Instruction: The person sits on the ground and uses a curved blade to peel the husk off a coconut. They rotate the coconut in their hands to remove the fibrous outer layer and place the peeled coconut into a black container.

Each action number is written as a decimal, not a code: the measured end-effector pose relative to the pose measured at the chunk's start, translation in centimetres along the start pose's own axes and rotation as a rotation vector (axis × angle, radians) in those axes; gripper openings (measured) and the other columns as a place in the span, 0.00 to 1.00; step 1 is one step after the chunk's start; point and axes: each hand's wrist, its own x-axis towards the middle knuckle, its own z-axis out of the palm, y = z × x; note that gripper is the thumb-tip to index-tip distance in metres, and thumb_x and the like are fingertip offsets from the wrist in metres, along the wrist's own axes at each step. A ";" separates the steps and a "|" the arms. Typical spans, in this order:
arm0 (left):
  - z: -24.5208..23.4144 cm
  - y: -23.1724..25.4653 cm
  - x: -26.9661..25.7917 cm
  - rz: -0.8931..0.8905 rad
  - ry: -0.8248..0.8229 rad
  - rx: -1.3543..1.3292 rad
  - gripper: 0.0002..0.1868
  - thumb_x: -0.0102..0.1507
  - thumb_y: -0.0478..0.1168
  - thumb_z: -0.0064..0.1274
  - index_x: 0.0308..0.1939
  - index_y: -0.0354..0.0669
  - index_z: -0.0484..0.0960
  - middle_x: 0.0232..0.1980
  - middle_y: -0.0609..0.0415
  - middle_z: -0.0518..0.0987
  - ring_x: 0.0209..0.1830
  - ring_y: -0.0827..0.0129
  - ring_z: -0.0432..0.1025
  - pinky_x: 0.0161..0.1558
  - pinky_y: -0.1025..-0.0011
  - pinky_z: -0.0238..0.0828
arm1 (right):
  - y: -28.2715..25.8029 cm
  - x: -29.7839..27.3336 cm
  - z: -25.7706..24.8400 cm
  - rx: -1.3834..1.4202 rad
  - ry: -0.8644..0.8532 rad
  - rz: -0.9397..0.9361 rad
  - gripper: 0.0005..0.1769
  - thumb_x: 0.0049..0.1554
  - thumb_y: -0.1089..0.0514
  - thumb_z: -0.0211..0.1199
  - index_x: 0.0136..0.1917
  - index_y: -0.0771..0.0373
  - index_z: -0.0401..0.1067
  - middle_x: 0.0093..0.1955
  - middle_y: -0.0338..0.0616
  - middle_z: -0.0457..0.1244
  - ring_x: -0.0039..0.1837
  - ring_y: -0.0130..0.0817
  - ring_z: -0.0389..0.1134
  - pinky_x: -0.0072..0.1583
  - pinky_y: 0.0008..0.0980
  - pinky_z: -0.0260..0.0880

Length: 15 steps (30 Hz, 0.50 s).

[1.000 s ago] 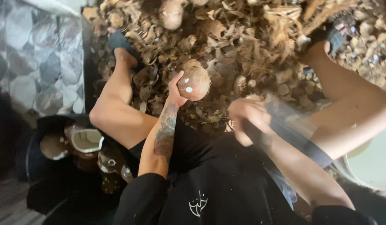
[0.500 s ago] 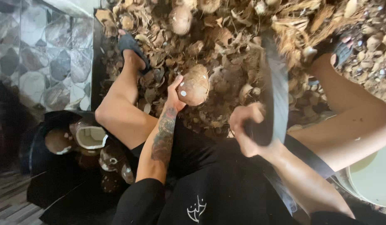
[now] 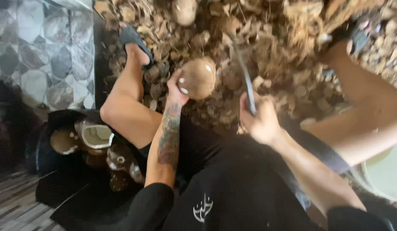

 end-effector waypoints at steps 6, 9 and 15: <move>-1.1 -2.1 1.8 -0.164 -0.128 0.154 0.35 0.65 0.47 0.68 0.69 0.31 0.73 0.71 0.33 0.73 0.71 0.40 0.69 0.74 0.42 0.64 | 8.3 -1.0 -1.1 -0.432 0.039 -0.122 0.11 0.53 0.59 0.62 0.51 0.57 0.72 0.35 0.52 0.69 0.39 0.52 0.73 0.44 0.49 0.74; -0.9 -2.7 2.8 -0.228 -0.105 0.175 0.40 0.60 0.50 0.73 0.69 0.38 0.73 0.68 0.38 0.75 0.67 0.43 0.71 0.72 0.41 0.66 | 11.8 2.7 1.1 -0.677 0.072 -0.181 0.17 0.53 0.51 0.67 0.56 0.52 0.73 0.40 0.54 0.72 0.47 0.59 0.76 0.49 0.56 0.75; -0.5 0.2 5.7 -0.083 0.015 0.118 0.35 0.52 0.55 0.73 0.59 0.43 0.84 0.60 0.42 0.82 0.58 0.48 0.79 0.62 0.50 0.78 | 9.3 2.9 2.1 -0.133 -0.018 0.463 0.30 0.52 0.49 0.57 0.13 0.61 0.71 0.15 0.51 0.61 0.22 0.48 0.66 0.36 0.46 0.71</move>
